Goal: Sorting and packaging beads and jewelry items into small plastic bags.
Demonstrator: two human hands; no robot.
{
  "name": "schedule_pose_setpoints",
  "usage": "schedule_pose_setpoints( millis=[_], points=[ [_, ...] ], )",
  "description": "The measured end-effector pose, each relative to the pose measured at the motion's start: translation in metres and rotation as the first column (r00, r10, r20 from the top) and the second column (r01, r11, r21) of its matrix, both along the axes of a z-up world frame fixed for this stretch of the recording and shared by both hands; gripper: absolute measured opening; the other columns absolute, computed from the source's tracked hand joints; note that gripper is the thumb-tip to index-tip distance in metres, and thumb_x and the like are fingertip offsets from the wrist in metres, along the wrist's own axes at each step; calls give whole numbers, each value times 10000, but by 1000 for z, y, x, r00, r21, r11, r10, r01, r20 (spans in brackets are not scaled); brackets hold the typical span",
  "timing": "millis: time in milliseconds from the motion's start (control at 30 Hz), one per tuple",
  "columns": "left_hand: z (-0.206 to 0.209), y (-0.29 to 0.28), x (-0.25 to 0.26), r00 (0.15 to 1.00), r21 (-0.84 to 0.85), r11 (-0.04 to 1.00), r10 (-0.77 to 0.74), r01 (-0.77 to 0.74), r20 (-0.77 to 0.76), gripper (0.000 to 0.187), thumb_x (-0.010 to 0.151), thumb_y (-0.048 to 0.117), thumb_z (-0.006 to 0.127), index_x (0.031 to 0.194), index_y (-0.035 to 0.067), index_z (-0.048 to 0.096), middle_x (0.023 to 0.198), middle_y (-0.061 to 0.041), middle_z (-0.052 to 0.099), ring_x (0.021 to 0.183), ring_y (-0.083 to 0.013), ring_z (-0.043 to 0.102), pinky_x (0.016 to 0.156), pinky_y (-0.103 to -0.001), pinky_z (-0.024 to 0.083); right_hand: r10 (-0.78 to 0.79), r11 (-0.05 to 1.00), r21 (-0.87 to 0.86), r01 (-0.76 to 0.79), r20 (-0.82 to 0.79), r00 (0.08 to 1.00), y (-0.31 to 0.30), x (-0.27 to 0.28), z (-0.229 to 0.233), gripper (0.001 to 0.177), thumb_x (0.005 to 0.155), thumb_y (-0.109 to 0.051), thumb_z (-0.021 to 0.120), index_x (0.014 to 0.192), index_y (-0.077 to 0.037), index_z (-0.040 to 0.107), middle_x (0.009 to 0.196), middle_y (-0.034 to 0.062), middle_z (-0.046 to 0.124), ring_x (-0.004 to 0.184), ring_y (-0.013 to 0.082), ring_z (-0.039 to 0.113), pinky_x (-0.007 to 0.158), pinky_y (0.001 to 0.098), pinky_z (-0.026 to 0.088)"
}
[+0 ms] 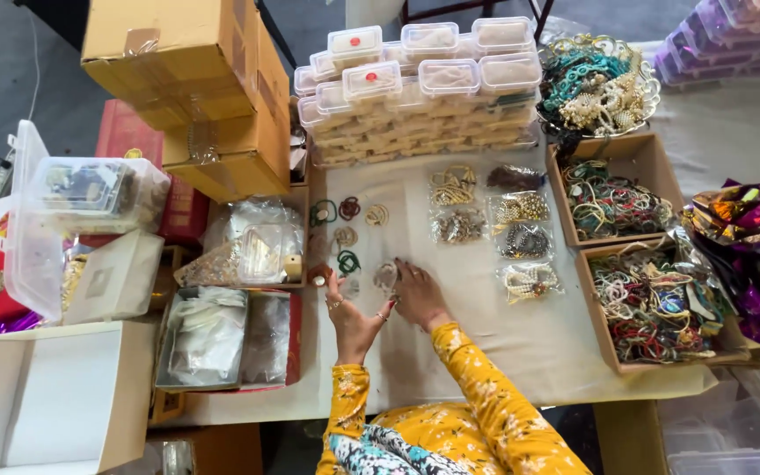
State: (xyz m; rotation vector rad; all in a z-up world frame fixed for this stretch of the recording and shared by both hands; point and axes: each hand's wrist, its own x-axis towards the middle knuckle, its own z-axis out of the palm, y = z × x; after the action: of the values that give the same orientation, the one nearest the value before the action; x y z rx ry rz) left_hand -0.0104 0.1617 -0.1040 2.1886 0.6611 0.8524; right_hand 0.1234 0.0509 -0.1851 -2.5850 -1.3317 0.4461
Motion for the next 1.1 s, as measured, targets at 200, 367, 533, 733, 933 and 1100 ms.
schedule_pose_setpoints(
  millis=[200, 367, 533, 733, 933, 1100],
  points=[
    [-2, -12, 6, 998, 24, 998, -57, 57, 0, 1267, 621, 348, 969, 1541, -40, 190, 1441, -224, 402, 1286, -378, 460, 1100, -501, 395, -200, 940, 283, 193, -5, 980, -40, 15, -43, 331, 864, -223, 734, 1194, -201, 745, 1349, 102, 579, 1213, 305, 599, 1029, 431, 500],
    [-11, -26, 15, 992, -13, 996, -89, 88, -95, 1340, 571, 380, 977, 1567, 13, 159, 1447, -180, 408, 1336, -366, 440, 1121, -531, 353, -256, 431, 553, 713, -683, 684, -76, 89, -80, 334, 819, -41, 677, 1153, -33, 694, 1026, 97, 747, 855, 157, 697, 760, 328, 564],
    [-14, -33, 23, 988, 62, 988, -140, 144, -64, 1397, 538, 448, 991, 1558, 14, 139, 1505, -218, 349, 1403, -423, 354, 1150, -561, 302, 56, 493, 380, 783, -912, 407, -97, 91, 75, 263, 869, -29, 586, 1110, -44, 690, 949, 64, 745, 688, 117, 603, 592, 282, 488],
    [1, -42, 28, 978, 64, 982, -168, 177, -121, 1418, 511, 467, 997, 1557, 28, 146, 1511, -202, 317, 1420, -436, 310, 1147, -597, 269, 180, 742, 513, 432, -773, 608, -90, 66, 144, 224, 887, -40, 554, 1045, -12, 711, 911, 38, 743, 771, 85, 662, 625, 255, 510],
    [2, -42, 25, 977, 140, 974, -157, 177, -143, 1390, 512, 457, 987, 1548, 41, 159, 1480, -186, 322, 1413, -420, 317, 1134, -615, 266, 130, 878, 420, 229, -670, 731, -76, 51, 144, 280, 844, -112, 621, 1110, -41, 673, 896, 54, 742, 802, 139, 681, 693, 302, 542],
    [-6, -45, 23, 971, 191, 959, -181, 209, -154, 1297, 545, 405, 958, 1531, 59, 190, 1462, -154, 363, 1400, -390, 338, 1129, -651, 239, -6, 886, 393, 245, -519, 855, -62, 41, 132, 410, 817, -253, 756, 1152, -66, 613, 926, 121, 730, 831, 257, 704, 738, 389, 548]
  ],
)
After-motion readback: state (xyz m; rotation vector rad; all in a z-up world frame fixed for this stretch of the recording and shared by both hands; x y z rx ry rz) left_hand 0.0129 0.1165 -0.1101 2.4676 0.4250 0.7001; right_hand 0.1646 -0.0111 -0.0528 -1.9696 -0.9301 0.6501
